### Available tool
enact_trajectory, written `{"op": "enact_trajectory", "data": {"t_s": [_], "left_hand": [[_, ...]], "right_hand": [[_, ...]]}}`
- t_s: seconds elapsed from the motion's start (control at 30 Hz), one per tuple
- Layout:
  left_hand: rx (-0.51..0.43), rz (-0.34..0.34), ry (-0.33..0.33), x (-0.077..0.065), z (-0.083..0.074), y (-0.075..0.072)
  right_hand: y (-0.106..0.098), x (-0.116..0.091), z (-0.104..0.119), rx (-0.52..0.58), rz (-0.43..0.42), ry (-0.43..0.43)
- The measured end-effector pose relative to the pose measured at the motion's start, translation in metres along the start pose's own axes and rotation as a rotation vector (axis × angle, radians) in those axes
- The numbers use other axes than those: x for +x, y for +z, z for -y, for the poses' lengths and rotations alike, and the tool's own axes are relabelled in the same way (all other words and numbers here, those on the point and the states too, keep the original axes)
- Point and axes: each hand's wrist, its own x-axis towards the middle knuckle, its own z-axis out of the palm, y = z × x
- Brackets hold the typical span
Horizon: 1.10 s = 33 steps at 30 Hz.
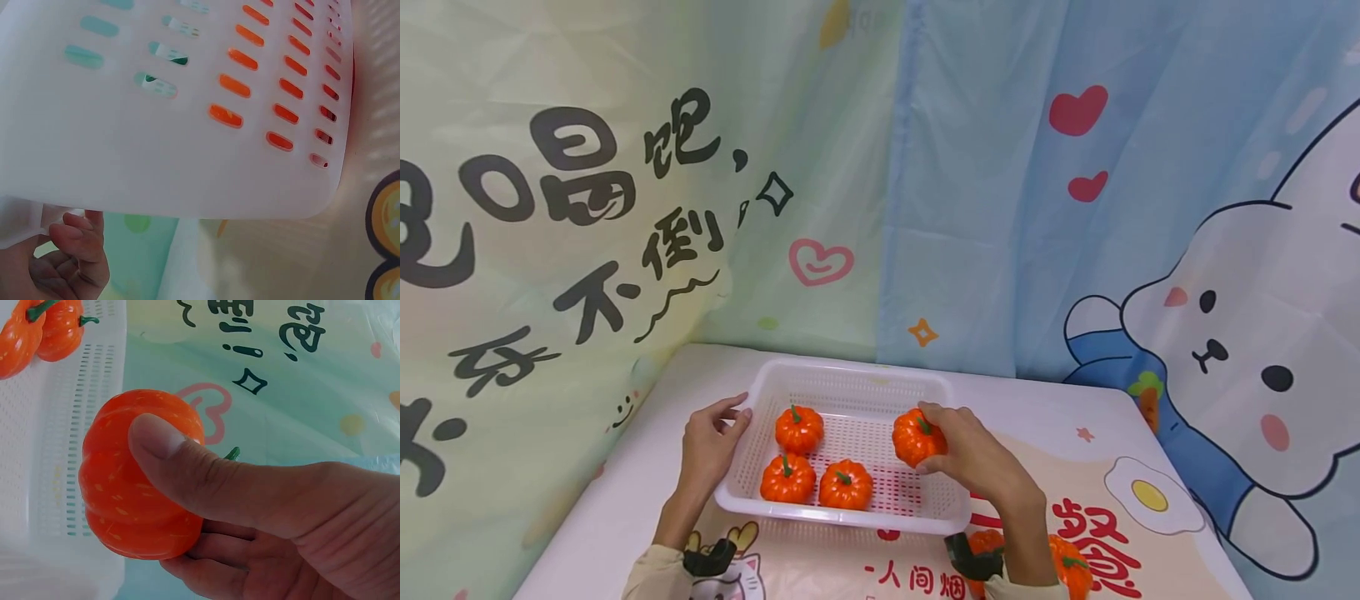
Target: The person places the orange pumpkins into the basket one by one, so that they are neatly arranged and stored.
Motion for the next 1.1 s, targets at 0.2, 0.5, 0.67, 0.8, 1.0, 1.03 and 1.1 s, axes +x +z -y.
{"op": "enact_trajectory", "data": {"t_s": [0.2,0.5,0.67,0.8,1.0,1.03,1.1], "left_hand": [[0.0,0.0,0.003,0.0,0.001,0.001],[-0.002,0.001,-0.001,-0.001,0.001,0.001],[-0.004,0.003,-0.004,-0.002,0.001,0.002],[-0.008,0.004,-0.008,-0.004,0.001,0.001],[0.001,-0.01,0.002,-0.003,0.0,0.001],[0.002,-0.012,0.006,-0.003,0.0,0.0],[0.001,-0.014,0.011,-0.001,-0.001,0.0]], "right_hand": [[0.007,0.004,0.0,0.006,0.003,-0.022],[0.015,0.014,0.001,0.016,0.002,-0.063],[0.018,0.019,0.003,0.041,0.018,-0.081],[0.021,0.022,0.003,0.065,0.038,-0.087],[0.024,0.027,0.002,0.041,0.034,-0.139],[0.024,0.028,0.002,0.038,0.03,-0.146],[0.024,0.029,0.003,0.037,0.026,-0.151]]}}
